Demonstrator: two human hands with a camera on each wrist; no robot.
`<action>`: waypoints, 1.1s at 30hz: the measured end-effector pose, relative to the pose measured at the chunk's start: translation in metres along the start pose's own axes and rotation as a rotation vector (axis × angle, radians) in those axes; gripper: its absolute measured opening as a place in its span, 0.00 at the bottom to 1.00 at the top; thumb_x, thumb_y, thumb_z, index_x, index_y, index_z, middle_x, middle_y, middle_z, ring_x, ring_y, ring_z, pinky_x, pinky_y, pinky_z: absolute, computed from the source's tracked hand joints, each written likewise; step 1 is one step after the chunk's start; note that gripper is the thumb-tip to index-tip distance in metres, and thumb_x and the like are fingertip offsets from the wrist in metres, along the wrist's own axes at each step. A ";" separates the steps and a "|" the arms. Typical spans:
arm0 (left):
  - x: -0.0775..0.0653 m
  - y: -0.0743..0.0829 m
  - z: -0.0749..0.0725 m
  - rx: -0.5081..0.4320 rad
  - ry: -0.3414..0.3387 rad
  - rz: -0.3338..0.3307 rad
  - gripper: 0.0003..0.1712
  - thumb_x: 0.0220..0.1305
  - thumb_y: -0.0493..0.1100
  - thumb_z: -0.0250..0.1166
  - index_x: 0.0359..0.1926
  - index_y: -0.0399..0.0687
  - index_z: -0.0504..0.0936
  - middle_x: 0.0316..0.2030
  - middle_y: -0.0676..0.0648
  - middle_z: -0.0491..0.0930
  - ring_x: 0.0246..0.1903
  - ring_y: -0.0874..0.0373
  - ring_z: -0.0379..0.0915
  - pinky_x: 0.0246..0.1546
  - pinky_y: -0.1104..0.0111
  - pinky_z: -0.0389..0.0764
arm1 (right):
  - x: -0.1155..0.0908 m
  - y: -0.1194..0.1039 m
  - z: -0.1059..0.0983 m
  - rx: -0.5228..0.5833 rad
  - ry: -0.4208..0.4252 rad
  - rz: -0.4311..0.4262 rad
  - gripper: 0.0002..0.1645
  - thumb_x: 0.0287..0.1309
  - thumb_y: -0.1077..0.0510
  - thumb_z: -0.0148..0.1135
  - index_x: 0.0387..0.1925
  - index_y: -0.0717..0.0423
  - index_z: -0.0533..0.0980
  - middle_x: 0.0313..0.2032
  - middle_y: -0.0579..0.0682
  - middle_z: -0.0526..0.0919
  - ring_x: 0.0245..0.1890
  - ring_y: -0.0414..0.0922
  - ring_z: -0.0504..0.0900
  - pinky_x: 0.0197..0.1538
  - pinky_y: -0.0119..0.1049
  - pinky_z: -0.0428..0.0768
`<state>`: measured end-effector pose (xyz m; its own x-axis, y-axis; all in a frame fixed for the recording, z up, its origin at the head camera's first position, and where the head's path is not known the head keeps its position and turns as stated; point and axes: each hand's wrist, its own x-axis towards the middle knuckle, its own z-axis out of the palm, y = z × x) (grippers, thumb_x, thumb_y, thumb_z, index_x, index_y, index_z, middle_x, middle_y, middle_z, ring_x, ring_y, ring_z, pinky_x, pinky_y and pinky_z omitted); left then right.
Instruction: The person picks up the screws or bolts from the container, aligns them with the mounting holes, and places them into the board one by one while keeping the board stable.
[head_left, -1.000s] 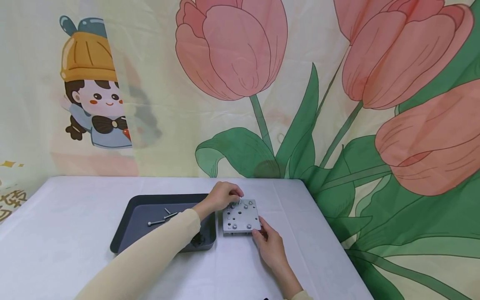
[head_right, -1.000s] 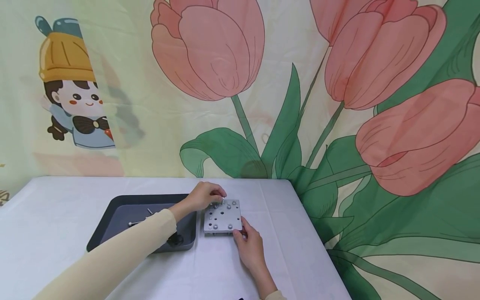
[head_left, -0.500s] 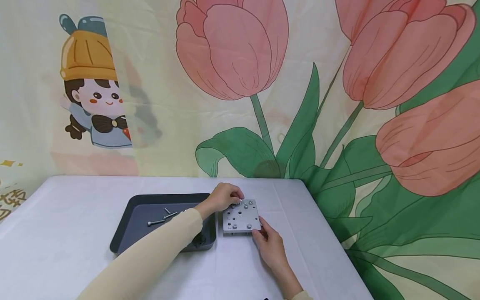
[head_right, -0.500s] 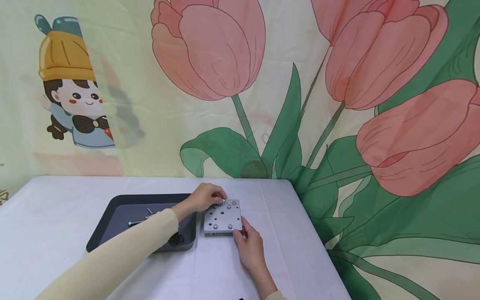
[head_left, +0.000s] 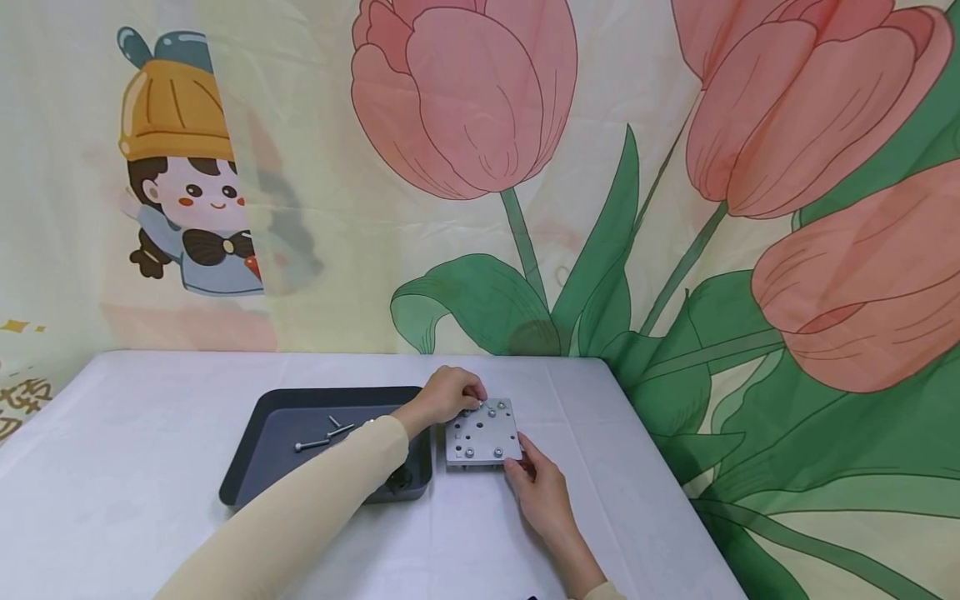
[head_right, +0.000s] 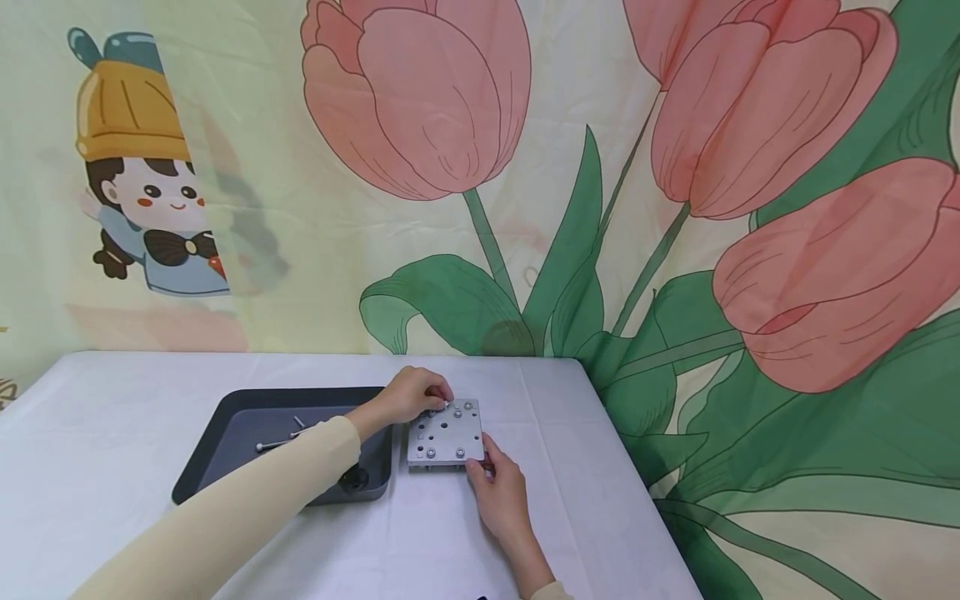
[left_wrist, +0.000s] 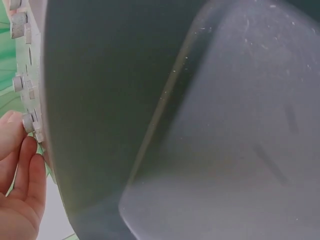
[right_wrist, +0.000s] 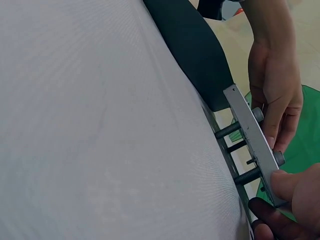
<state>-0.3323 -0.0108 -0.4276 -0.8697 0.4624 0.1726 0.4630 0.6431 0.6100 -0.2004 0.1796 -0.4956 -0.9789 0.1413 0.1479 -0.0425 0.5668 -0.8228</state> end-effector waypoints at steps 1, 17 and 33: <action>0.000 0.000 0.000 0.004 -0.001 0.002 0.04 0.69 0.33 0.71 0.40 0.45 0.91 0.35 0.52 0.89 0.35 0.62 0.80 0.45 0.64 0.82 | 0.000 0.000 0.000 0.001 0.000 0.001 0.33 0.74 0.56 0.65 0.76 0.57 0.70 0.47 0.51 0.85 0.43 0.43 0.77 0.47 0.32 0.81; -0.009 0.002 -0.030 0.034 -0.034 0.032 0.06 0.70 0.35 0.71 0.45 0.45 0.91 0.38 0.53 0.90 0.41 0.60 0.83 0.50 0.60 0.83 | 0.000 0.001 0.002 -0.002 0.014 -0.002 0.33 0.74 0.57 0.65 0.76 0.56 0.71 0.50 0.52 0.87 0.43 0.42 0.79 0.49 0.34 0.81; -0.056 -0.019 -0.106 0.041 -0.004 0.086 0.11 0.68 0.36 0.73 0.50 0.45 0.89 0.43 0.50 0.90 0.47 0.53 0.86 0.51 0.57 0.85 | 0.000 0.001 0.002 -0.009 0.018 0.004 0.33 0.74 0.56 0.65 0.76 0.56 0.71 0.52 0.52 0.87 0.44 0.42 0.79 0.50 0.36 0.82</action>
<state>-0.3105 -0.1141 -0.3671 -0.8257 0.5195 0.2201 0.5428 0.6249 0.5611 -0.2007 0.1784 -0.4975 -0.9753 0.1578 0.1549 -0.0372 0.5736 -0.8183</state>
